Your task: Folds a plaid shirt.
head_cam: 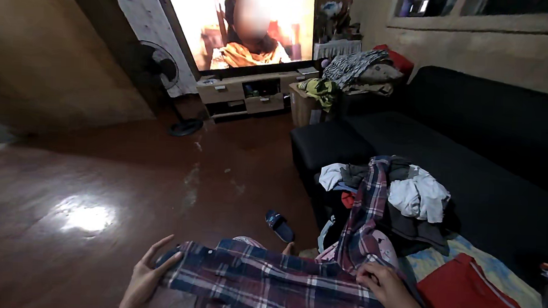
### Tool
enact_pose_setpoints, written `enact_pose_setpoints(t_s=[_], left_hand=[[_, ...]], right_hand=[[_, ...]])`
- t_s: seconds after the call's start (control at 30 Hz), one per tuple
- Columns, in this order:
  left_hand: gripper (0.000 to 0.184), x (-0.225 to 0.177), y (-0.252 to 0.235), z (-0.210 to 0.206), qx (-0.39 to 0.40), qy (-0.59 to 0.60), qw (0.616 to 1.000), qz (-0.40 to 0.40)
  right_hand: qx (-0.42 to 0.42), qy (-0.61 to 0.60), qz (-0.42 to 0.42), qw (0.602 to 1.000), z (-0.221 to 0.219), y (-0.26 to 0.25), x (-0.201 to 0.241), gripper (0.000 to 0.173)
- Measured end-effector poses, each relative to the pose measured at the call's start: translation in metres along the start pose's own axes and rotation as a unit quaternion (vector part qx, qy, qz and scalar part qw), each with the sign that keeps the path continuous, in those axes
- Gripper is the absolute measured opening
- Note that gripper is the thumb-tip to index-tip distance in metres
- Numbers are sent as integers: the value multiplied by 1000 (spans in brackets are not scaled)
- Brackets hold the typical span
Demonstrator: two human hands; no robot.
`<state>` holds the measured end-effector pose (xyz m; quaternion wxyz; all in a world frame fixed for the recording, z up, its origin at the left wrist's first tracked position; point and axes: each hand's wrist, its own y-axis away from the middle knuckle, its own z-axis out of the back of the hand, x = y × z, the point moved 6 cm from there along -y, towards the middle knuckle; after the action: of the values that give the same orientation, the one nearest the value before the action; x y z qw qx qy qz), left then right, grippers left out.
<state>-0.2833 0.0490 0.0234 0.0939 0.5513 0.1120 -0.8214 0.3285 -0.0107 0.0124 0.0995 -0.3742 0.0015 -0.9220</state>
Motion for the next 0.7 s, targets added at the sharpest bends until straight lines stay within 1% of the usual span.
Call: enact_pose_setpoints(t_s=[0.03, 0.07, 0.1, 0.13, 0.17, 0.23, 0.27, 0.33, 0.37, 0.4, 0.43, 0.5, 0.6, 0.7], left_hand=[[71, -3, -2, -7, -9, -109, 994, -5], [76, -14, -1, -21, -9, -230, 973, -4], [77, -33, 3, -44, -2, -303, 953, -14], [69, -60, 14, -76, 8, -324, 944, -57], [57, -92, 33, -115, 35, -303, 946, -109], [34, -147, 95, -204, 146, -201, 946, -209], [27, -166, 132, -246, 208, -146, 930, -267], [20, -180, 193, -317, 326, -77, 870, -362], [22, -179, 212, -345, 366, -58, 844, -387], [24, -176, 224, -366, 390, -48, 829, -399], [25, -173, 231, -383, 402, -44, 821, -403], [24, -176, 234, -400, 403, -50, 818, -406], [21, -183, 232, -402, 405, -58, 818, -405], [35, -178, 236, -401, 432, -61, 806, -399]], right_hand=[[-3, 3, -21, 1000, 3, -2, 0, 14], [-1, 8, -43, 999, 5, -3, 0, 14], [6, 13, -64, 998, 6, -5, 0, 15], [11, 15, -79, 997, 6, -6, 0, 16], [15, 17, -89, 996, 5, -8, 0, 16], [27, 26, -98, 995, 5, -10, -2, 18], [31, 30, -94, 995, 4, -11, -3, 18], [41, 35, -82, 995, 2, -12, -7, 21], [45, 34, -79, 995, 2, -12, -9, 22], [46, 32, -77, 995, 2, -11, -11, 22], [49, 29, -78, 995, 2, -9, -12, 22], [53, 20, -82, 995, 3, -7, -13, 23], [47, 8, -94, 994, 0, -5, -12, 24], [35, 10, -107, 994, -3, -5, -12, 25]])
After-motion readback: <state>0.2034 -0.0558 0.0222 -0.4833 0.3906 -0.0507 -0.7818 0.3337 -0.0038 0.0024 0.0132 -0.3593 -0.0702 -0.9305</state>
